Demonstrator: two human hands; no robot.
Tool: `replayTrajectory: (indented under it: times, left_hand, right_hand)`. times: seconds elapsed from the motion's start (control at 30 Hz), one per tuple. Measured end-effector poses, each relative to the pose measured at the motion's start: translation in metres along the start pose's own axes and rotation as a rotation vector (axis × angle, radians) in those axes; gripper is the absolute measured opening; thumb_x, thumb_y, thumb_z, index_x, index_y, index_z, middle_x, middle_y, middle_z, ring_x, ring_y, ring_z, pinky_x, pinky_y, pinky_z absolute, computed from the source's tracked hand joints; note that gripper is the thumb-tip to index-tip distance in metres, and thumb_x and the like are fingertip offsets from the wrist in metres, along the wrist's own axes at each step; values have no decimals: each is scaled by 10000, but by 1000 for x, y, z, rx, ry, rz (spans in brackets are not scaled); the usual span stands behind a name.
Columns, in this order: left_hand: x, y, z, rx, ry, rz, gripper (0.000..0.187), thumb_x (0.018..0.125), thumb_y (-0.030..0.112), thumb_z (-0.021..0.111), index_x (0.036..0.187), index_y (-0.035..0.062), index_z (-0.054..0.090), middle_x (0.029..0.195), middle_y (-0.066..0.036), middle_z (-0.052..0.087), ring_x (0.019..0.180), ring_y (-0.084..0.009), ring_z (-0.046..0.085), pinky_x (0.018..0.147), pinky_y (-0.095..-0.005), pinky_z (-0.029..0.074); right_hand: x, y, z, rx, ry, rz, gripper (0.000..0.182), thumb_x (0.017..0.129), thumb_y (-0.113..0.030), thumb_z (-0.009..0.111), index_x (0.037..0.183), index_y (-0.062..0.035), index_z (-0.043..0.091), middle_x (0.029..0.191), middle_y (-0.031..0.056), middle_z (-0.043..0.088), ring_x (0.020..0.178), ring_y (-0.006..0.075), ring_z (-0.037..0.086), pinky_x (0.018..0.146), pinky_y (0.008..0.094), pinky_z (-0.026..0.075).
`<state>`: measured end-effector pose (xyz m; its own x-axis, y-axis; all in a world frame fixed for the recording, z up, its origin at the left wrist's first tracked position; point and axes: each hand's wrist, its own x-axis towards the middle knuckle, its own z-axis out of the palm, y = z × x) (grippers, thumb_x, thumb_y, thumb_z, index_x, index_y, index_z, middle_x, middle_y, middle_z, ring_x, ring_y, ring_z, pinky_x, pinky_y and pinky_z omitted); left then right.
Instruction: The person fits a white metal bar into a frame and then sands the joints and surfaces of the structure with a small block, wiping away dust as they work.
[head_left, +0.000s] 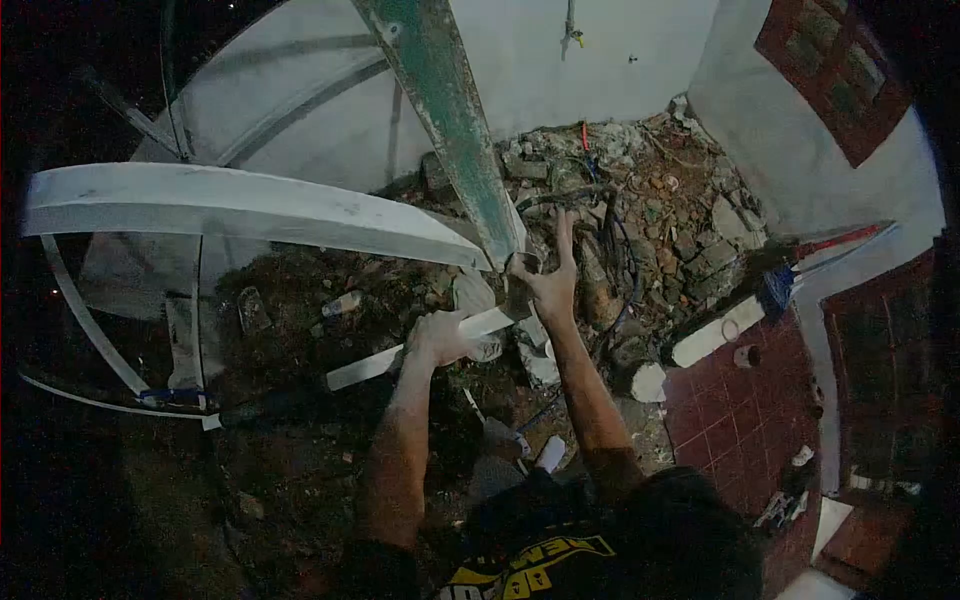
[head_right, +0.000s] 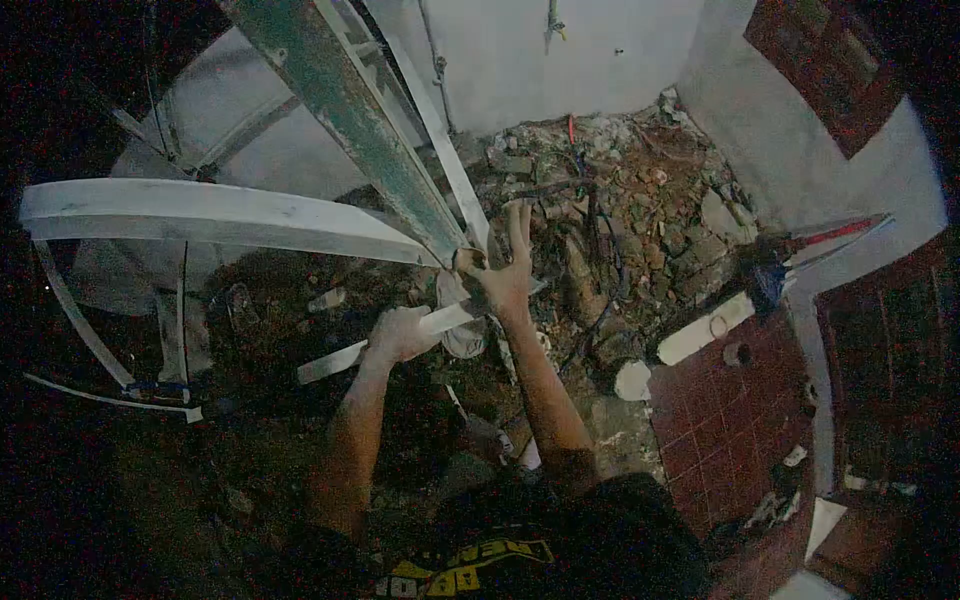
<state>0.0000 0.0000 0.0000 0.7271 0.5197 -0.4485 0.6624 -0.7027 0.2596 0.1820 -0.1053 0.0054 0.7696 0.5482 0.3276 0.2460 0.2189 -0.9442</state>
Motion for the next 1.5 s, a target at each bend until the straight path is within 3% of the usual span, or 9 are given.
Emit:
replayTrajectory:
  times: [0.3, 0.37, 0.63, 0.8, 0.93, 1.03, 1.07, 1.33, 1.5]
  left_hand:
    - [-1, -6, 19, -19, -10, -41, 727, 641, 551, 790, 1256, 201, 623, 1046, -163, 701, 975, -363, 669, 866, -478, 523]
    - [1, -7, 17, 10, 25, 7, 719, 651, 537, 788, 1267, 208, 619, 1034, -161, 704, 967, -361, 672, 858, -476, 525]
    - [-7, -3, 18, -81, -5, 7, 671, 678, 572, 769, 1194, 156, 661, 977, -159, 715, 924, -368, 683, 829, -479, 529]
    - [-1, -4, 14, -71, 38, 20, 659, 691, 630, 731, 1063, 88, 705, 972, -194, 705, 952, -361, 678, 844, -472, 524]
    - [4, -13, 23, -53, 59, 55, 693, 700, 660, 700, 1097, 92, 690, 1014, -191, 699, 964, -354, 676, 852, -474, 520]
    - [5, -12, 23, 1, 43, 25, 680, 721, 656, 680, 1131, 114, 681, 1018, -179, 701, 968, -347, 675, 855, -474, 523]
    - [5, -11, 24, -2, 41, 25, 680, 721, 656, 680, 1131, 114, 681, 1018, -179, 701, 968, -347, 675, 855, -474, 523]
    - [-1, -7, 17, -76, 2, -10, 666, 695, 589, 738, 1157, 115, 673, 1001, -189, 703, 960, -347, 679, 858, -477, 524]
    - [-3, -3, 10, -69, 33, 1, 641, 678, 589, 747, 1086, 97, 699, 1007, -200, 702, 961, -356, 678, 859, -466, 527]
  right_hand:
    - [6, -46, 20, 417, 52, 78, 1111, 639, -249, 892, 1529, -66, 253, 1594, 188, 182, 1465, 272, 213, 1177, 430, 206]
    - [24, -62, 21, -134, -40, -313, 1115, 618, -272, 922, 1511, -55, 292, 1583, 191, 193, 1458, 330, 209, 1142, 475, 302]
    - [12, -36, 2, -223, -19, -250, 1105, 557, -304, 930, 1488, -91, 374, 1557, 197, 248, 1433, 362, 269, 1100, 514, 342]
    - [2, -31, 0, -359, 98, -475, 680, 619, -258, 905, 1218, -56, 654, 1445, 169, 385, 1233, 317, 479, 986, 470, 428]
    - [9, -74, 4, -78, 165, -486, 68, 900, -35, 580, 925, 8, 626, 958, 102, 587, 786, 213, 612, 739, 338, 491]
    - [5, -93, 1, 338, 45, 14, 104, 939, -77, 532, 981, 11, 569, 839, 104, 577, 788, 176, 589, 690, 322, 475]
    - [7, -95, 0, -53, 109, -280, 107, 943, -95, 543, 989, -2, 517, 760, 101, 566, 735, 161, 561, 628, 310, 453]
    - [6, -44, -13, -302, -169, -160, 358, 793, -302, 752, 815, -24, 527, 666, 154, 542, 577, 303, 544, 563, 333, 437]
    - [5, -37, -26, -252, -136, -83, 431, 738, -251, 847, 682, 5, 505, 579, 63, 532, 573, 97, 501, 545, 287, 431]
